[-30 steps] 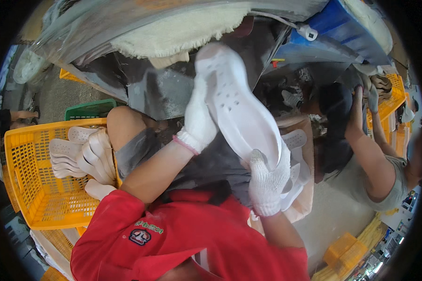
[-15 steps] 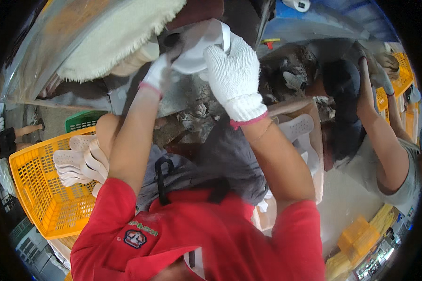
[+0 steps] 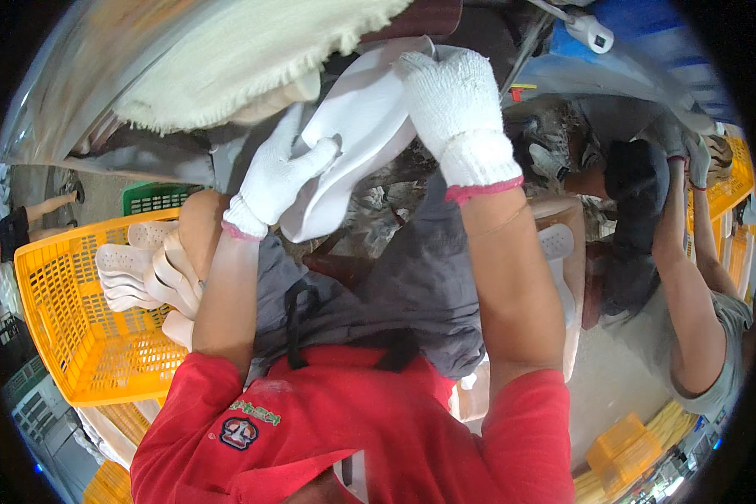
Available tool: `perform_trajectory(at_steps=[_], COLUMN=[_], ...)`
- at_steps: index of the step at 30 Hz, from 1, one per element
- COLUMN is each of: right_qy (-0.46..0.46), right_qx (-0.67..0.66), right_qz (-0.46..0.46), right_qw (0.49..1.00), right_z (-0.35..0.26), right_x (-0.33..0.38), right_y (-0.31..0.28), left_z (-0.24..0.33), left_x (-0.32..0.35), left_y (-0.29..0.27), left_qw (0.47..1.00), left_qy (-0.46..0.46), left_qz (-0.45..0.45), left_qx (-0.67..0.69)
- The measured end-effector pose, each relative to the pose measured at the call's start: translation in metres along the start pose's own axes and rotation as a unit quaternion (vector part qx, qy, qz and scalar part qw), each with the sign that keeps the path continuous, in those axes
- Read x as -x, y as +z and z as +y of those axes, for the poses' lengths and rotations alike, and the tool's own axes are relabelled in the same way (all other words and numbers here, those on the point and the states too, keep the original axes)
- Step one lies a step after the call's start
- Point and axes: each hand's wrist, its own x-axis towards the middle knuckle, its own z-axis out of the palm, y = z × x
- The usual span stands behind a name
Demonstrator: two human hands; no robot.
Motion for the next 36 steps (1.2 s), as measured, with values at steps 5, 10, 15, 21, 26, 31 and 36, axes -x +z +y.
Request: perform_trajectory(at_steps=[5, 10, 15, 21, 26, 31, 36], right_qy=[0.198, 0.418, 0.393, 0.412, 0.032, 0.265, 0.009], right_qx=[-0.301, -0.408, -0.384, -0.261, 0.051, -0.333, 0.141], right_qz=[-0.078, -0.082, 0.100, 0.028, -0.091, -0.103, -0.190], right_qw=[0.930, 0.807, 0.829, 0.872, 0.994, 0.899, 0.972], right_z=[-0.012, -0.075, -0.071, -0.009, -0.012, -0.069, -0.078], right_x=[0.001, 0.031, 0.050, 0.038, -0.020, 0.011, 0.074], right_y=[-0.012, -0.090, -0.083, 0.005, -0.020, -0.074, -0.091], left_z=[0.023, 0.046, 0.050, 0.016, 0.017, 0.048, 0.037], left_x=[0.005, -0.021, -0.078, -0.085, -0.005, -0.029, -0.045], left_y=[0.035, 0.116, 0.141, 0.041, 0.033, 0.086, 0.091], left_qw=[0.948, 0.824, 0.984, 0.994, 0.983, 0.938, 0.866], left_qy=[-0.010, 0.057, 0.008, 0.029, -0.124, -0.007, -0.096], left_qz=[-0.106, 0.022, 0.094, 0.048, -0.036, 0.046, -0.151], left_qx=[0.299, 0.563, 0.154, -0.093, 0.134, 0.344, 0.468])
